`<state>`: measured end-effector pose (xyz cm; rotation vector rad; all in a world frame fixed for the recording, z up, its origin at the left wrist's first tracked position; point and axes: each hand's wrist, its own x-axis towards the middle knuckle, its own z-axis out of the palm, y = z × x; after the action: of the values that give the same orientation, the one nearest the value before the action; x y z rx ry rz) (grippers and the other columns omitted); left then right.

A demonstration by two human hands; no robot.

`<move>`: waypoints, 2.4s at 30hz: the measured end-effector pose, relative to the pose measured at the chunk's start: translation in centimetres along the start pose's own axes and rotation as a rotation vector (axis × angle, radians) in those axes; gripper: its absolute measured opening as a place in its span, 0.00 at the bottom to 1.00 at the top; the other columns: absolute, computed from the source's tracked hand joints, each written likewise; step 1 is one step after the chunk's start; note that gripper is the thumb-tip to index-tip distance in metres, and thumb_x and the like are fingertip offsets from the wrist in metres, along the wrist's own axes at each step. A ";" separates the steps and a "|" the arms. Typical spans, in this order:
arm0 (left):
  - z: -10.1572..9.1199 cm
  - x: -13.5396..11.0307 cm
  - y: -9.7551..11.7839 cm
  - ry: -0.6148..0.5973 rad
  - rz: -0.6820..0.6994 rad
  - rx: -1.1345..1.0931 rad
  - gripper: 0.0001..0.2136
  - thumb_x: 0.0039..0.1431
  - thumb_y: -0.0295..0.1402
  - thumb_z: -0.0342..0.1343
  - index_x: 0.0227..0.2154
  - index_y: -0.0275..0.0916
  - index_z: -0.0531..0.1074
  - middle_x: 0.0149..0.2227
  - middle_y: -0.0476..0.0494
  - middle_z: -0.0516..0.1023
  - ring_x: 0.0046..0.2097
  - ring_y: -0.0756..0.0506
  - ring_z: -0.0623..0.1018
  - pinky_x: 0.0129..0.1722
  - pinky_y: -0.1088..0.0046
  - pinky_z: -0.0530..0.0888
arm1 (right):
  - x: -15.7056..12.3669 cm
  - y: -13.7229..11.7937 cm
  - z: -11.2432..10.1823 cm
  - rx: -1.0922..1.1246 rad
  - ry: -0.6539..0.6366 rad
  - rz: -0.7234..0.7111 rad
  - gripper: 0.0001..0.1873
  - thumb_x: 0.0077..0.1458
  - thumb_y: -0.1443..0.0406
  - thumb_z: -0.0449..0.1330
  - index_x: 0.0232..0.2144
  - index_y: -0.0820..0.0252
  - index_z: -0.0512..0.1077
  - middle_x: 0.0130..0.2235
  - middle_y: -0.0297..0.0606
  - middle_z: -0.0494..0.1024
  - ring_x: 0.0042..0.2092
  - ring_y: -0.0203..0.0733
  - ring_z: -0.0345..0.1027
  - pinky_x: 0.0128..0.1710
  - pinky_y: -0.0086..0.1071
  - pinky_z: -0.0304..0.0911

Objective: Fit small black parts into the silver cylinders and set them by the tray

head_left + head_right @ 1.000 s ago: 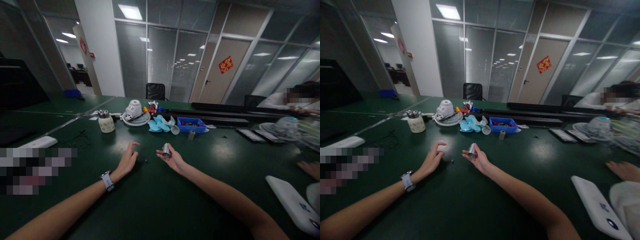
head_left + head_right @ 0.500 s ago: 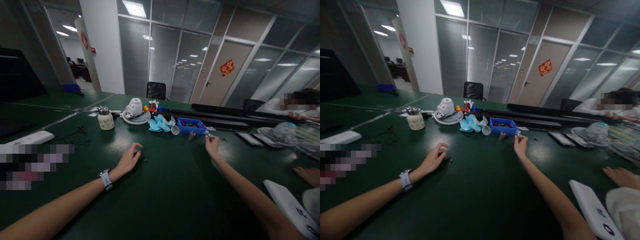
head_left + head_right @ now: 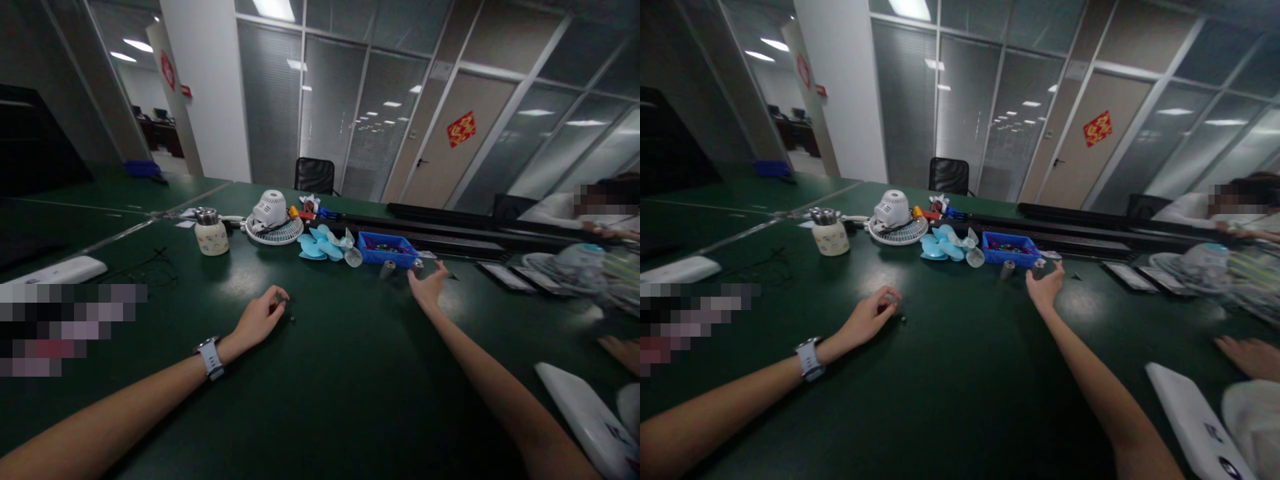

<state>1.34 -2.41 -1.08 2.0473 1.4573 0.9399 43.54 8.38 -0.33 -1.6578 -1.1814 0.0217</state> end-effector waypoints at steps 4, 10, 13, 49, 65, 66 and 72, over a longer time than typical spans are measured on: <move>0.0 0.1 -0.1 0.015 -0.007 -0.015 0.10 0.62 0.34 0.48 0.44 0.41 0.66 0.22 0.55 0.70 0.24 0.47 0.71 0.27 0.73 0.62 | -6.9 -6.3 -0.1 0.056 -0.203 -0.463 0.29 0.54 0.59 0.59 0.57 0.56 0.61 0.64 0.45 0.59 0.66 0.51 0.49 0.65 0.52 0.37; -0.1 -0.1 0.1 0.040 -0.015 -0.018 0.10 0.62 0.34 0.47 0.44 0.40 0.64 0.20 0.56 0.68 0.23 0.47 0.70 0.26 0.73 0.62 | -16.3 -13.8 3.5 0.240 -0.832 -0.764 0.18 0.50 0.51 0.65 0.45 0.40 0.76 0.64 0.33 0.61 0.68 0.53 0.43 0.64 0.56 0.30; 0.0 -0.2 0.2 0.049 -0.007 -0.014 0.09 0.61 0.34 0.48 0.44 0.40 0.64 0.20 0.56 0.68 0.23 0.47 0.70 0.26 0.73 0.63 | -17.8 -14.9 5.5 0.200 -0.859 -0.714 0.13 0.50 0.50 0.64 0.38 0.41 0.80 0.64 0.35 0.62 0.68 0.54 0.41 0.64 0.57 0.32; 0.1 0.2 0.2 0.021 -0.003 -0.030 0.08 0.60 0.35 0.48 0.42 0.41 0.65 0.20 0.57 0.68 0.24 0.47 0.71 0.27 0.73 0.63 | 5.2 1.2 -1.7 -0.576 -0.111 -0.052 0.20 0.58 0.57 0.54 0.45 0.60 0.78 0.40 0.55 0.79 0.40 0.55 0.73 0.40 0.43 0.65; 0.1 0.2 0.3 0.026 0.016 -0.007 0.08 0.61 0.33 0.49 0.42 0.40 0.66 0.20 0.56 0.69 0.24 0.47 0.71 0.26 0.74 0.63 | -1.4 -0.7 2.8 -0.142 -0.233 -0.183 0.43 0.48 0.46 0.61 0.59 0.66 0.63 0.47 0.52 0.78 0.47 0.53 0.72 0.48 0.44 0.64; 0.1 0.2 0.3 0.032 0.020 -0.005 0.08 0.61 0.33 0.49 0.42 0.40 0.66 0.20 0.56 0.69 0.23 0.47 0.71 0.25 0.74 0.63 | -1.3 -0.7 3.2 -0.126 -0.245 -0.148 0.41 0.47 0.46 0.61 0.57 0.67 0.66 0.43 0.51 0.80 0.43 0.52 0.74 0.44 0.42 0.67; -0.1 -0.2 0.9 0.123 0.102 0.004 0.07 0.65 0.34 0.48 0.43 0.39 0.66 0.23 0.54 0.72 0.24 0.48 0.72 0.25 0.74 0.67 | -2.5 -3.0 3.0 0.017 -0.292 -0.131 0.29 0.46 0.48 0.62 0.41 0.66 0.76 0.35 0.49 0.82 0.36 0.50 0.77 0.38 0.40 0.70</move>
<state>1.79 -2.87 -0.37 2.1168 1.4276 1.1233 38.64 8.63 -0.71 -1.5955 -1.5039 0.1970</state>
